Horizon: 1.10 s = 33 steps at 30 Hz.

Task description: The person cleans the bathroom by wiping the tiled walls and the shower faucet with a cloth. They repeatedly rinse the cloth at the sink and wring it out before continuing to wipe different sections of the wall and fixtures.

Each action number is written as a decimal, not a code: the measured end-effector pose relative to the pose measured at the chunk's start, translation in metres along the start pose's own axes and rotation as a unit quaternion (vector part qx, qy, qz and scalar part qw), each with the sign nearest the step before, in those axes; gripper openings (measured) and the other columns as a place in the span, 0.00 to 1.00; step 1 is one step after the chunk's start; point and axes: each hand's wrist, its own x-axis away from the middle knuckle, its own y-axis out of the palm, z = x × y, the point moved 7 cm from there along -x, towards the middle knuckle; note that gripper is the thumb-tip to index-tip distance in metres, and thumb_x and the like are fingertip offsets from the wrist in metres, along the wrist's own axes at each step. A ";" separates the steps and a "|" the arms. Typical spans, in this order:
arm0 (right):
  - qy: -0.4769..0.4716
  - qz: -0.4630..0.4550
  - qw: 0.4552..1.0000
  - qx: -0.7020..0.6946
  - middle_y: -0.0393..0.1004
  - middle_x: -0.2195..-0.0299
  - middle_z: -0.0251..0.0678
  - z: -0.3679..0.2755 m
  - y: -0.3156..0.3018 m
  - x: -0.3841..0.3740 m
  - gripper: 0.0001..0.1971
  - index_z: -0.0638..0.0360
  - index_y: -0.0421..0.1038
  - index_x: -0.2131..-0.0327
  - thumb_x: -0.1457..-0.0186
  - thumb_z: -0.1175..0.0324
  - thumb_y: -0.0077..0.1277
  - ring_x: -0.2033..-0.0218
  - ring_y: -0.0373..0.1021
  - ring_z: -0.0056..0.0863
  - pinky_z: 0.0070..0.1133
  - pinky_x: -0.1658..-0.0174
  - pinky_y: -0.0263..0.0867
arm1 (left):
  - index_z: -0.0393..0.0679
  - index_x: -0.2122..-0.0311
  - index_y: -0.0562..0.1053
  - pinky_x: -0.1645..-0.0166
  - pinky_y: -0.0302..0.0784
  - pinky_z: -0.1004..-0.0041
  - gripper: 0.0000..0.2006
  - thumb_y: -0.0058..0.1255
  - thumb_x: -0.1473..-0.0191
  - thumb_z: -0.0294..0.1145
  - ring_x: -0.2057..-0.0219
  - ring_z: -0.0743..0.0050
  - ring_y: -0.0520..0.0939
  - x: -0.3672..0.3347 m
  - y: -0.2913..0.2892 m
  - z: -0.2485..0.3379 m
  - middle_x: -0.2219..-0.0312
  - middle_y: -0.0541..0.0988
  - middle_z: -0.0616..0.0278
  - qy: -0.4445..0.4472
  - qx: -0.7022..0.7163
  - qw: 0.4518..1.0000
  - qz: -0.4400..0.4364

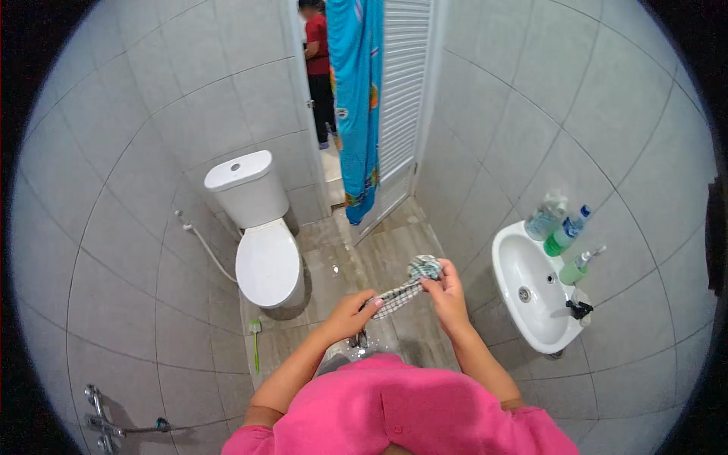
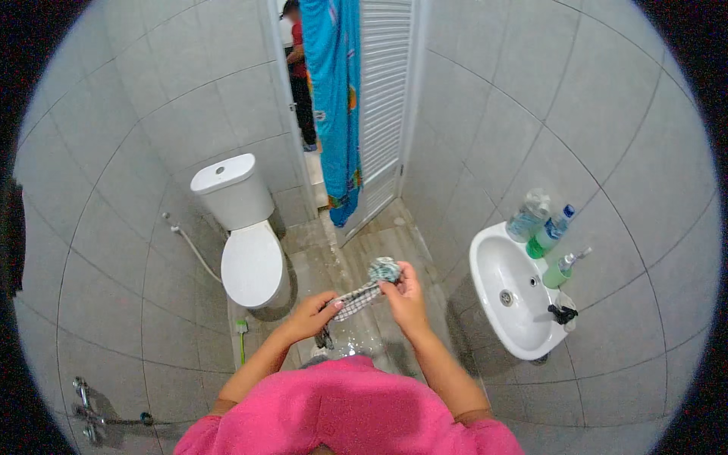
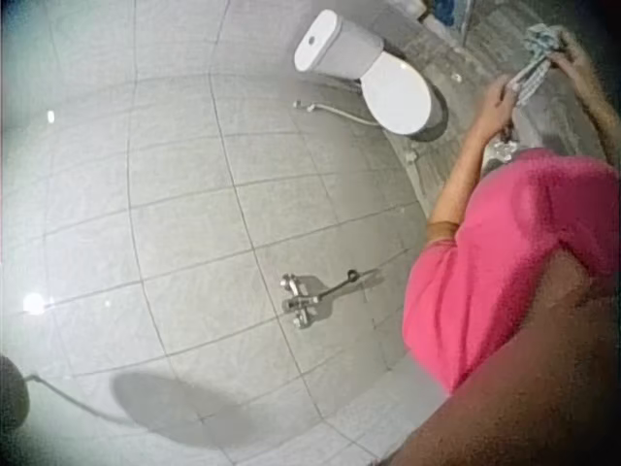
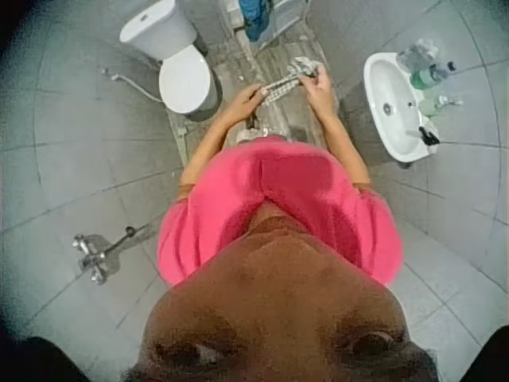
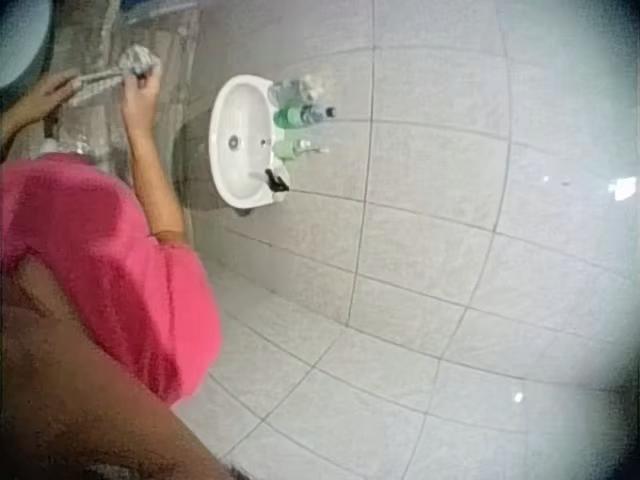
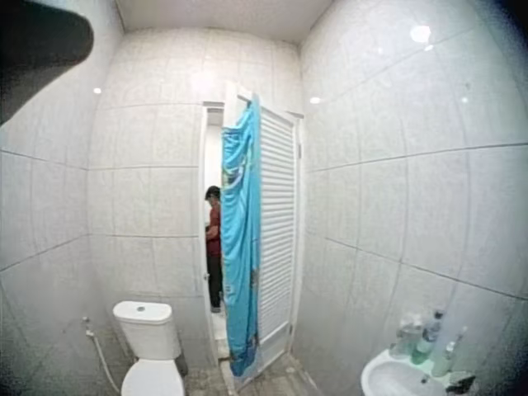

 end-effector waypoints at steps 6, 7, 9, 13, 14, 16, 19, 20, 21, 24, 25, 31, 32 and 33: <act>0.024 0.160 0.986 -0.025 0.66 0.68 0.31 -0.003 -0.081 0.008 0.22 0.52 0.50 0.55 0.54 0.79 0.43 0.71 0.63 0.15 0.13 0.71 0.59 | 0.40 0.69 0.67 0.73 0.65 0.70 0.12 0.45 0.51 0.40 0.78 0.68 0.73 -0.049 0.050 0.007 0.81 0.71 0.58 0.074 -0.087 0.982 -0.148; 0.026 0.178 0.983 -0.025 0.66 0.69 0.30 -0.006 -0.088 0.007 0.23 0.51 0.49 0.55 0.54 0.79 0.43 0.72 0.62 0.14 0.12 0.72 0.58 | 0.40 0.69 0.67 0.73 0.65 0.70 0.12 0.45 0.52 0.39 0.78 0.66 0.73 -0.059 0.057 0.005 0.80 0.71 0.56 0.105 -0.104 0.977 -0.153; 0.015 0.207 0.978 -0.018 0.65 0.70 0.30 -0.004 -0.109 0.001 0.23 0.51 0.49 0.54 0.54 0.79 0.43 0.72 0.62 0.14 0.11 0.72 0.58 | 0.40 0.68 0.68 0.71 0.65 0.67 0.11 0.46 0.53 0.37 0.76 0.57 0.74 -0.079 0.067 0.001 0.78 0.73 0.54 0.116 -0.115 0.971 -0.172; 0.014 0.246 0.969 0.029 0.64 0.71 0.31 0.005 -0.143 -0.015 0.24 0.54 0.50 0.55 0.57 0.82 0.41 0.73 0.60 0.14 0.11 0.73 0.56 | 0.39 0.68 0.69 0.70 0.66 0.68 0.10 0.46 0.54 0.34 0.72 0.59 0.71 -0.135 0.071 0.004 0.75 0.70 0.53 0.205 -0.079 0.962 -0.164; 0.018 0.252 0.966 0.057 0.64 0.71 0.31 0.010 -0.157 -0.018 0.24 0.55 0.50 0.55 0.58 0.83 0.41 0.74 0.60 0.14 0.11 0.73 0.56 | 0.39 0.68 0.69 0.69 0.65 0.68 0.09 0.47 0.55 0.33 0.71 0.60 0.70 -0.150 0.072 0.009 0.74 0.70 0.54 0.224 -0.070 0.959 -0.160; 0.029 0.234 0.960 0.152 0.61 0.68 0.34 0.032 -0.182 -0.023 0.26 0.56 0.51 0.54 0.60 0.82 0.42 0.74 0.59 0.15 0.12 0.72 0.57 | 0.39 0.69 0.69 0.68 0.65 0.68 0.09 0.47 0.55 0.31 0.69 0.61 0.69 -0.178 0.076 0.022 0.73 0.68 0.54 0.263 -0.050 0.951 -0.157; 0.066 0.232 0.893 0.380 0.58 0.61 0.40 0.039 -0.199 -0.037 0.28 0.57 0.52 0.52 0.62 0.80 0.45 0.74 0.60 0.18 0.15 0.70 0.60 | 0.38 0.69 0.68 0.65 0.64 0.67 0.09 0.46 0.59 0.29 0.68 0.56 0.69 -0.221 0.085 0.016 0.72 0.68 0.54 0.195 0.014 0.966 -0.170; 0.078 0.214 0.899 0.375 0.58 0.61 0.40 0.038 -0.198 -0.045 0.28 0.58 0.53 0.52 0.62 0.79 0.46 0.74 0.60 0.19 0.16 0.70 0.60 | 0.39 0.69 0.68 0.65 0.64 0.67 0.09 0.46 0.59 0.29 0.68 0.56 0.69 -0.234 0.090 0.017 0.72 0.68 0.54 0.215 0.014 0.960 -0.178; 0.089 0.197 0.904 0.370 0.58 0.60 0.40 0.039 -0.198 -0.053 0.28 0.58 0.53 0.52 0.62 0.79 0.47 0.74 0.61 0.19 0.17 0.69 0.61 | 0.39 0.69 0.68 0.65 0.64 0.68 0.09 0.46 0.59 0.29 0.68 0.56 0.69 -0.247 0.096 0.016 0.72 0.68 0.54 0.235 0.014 0.954 -0.187; 0.077 0.138 0.924 0.347 0.59 0.60 0.40 0.024 -0.177 -0.079 0.29 0.57 0.53 0.52 0.62 0.76 0.50 0.72 0.62 0.22 0.19 0.68 0.62 | 0.38 0.69 0.68 0.64 0.64 0.68 0.10 0.47 0.59 0.29 0.68 0.56 0.70 -0.274 0.119 0.021 0.72 0.69 0.54 0.224 0.007 0.941 -0.253; 0.064 0.117 0.931 0.339 0.60 0.61 0.40 0.018 -0.169 -0.088 0.29 0.57 0.53 0.52 0.61 0.75 0.50 0.72 0.62 0.23 0.20 0.68 0.62 | 0.38 0.69 0.68 0.64 0.64 0.68 0.10 0.47 0.59 0.29 0.68 0.56 0.70 -0.279 0.127 0.024 0.72 0.69 0.53 0.210 0.001 0.937 -0.280; 0.022 0.211 0.919 0.332 0.64 0.67 0.34 0.001 -0.203 -0.083 0.25 0.56 0.55 0.55 0.59 0.75 0.49 0.72 0.62 0.19 0.15 0.72 0.60 | 0.37 0.67 0.68 0.63 0.65 0.72 0.12 0.50 0.61 0.27 0.69 0.63 0.72 -0.301 0.184 0.059 0.72 0.72 0.55 0.195 0.113 0.903 -0.367; 0.040 0.227 0.904 0.360 0.64 0.67 0.34 -0.008 -0.215 -0.073 0.24 0.56 0.56 0.55 0.59 0.75 0.49 0.72 0.62 0.19 0.15 0.72 0.60 | 0.37 0.67 0.68 0.63 0.65 0.72 0.12 0.50 0.61 0.27 0.69 0.64 0.72 -0.303 0.194 0.067 0.72 0.71 0.55 0.209 0.098 0.897 -0.377; 0.059 0.240 0.889 0.386 0.63 0.67 0.33 -0.019 -0.229 -0.059 0.23 0.56 0.57 0.56 0.59 0.74 0.49 0.72 0.63 0.19 0.15 0.72 0.60 | 0.37 0.67 0.68 0.63 0.65 0.72 0.12 0.50 0.61 0.26 0.69 0.65 0.72 -0.305 0.205 0.074 0.73 0.71 0.55 0.224 0.082 0.892 -0.385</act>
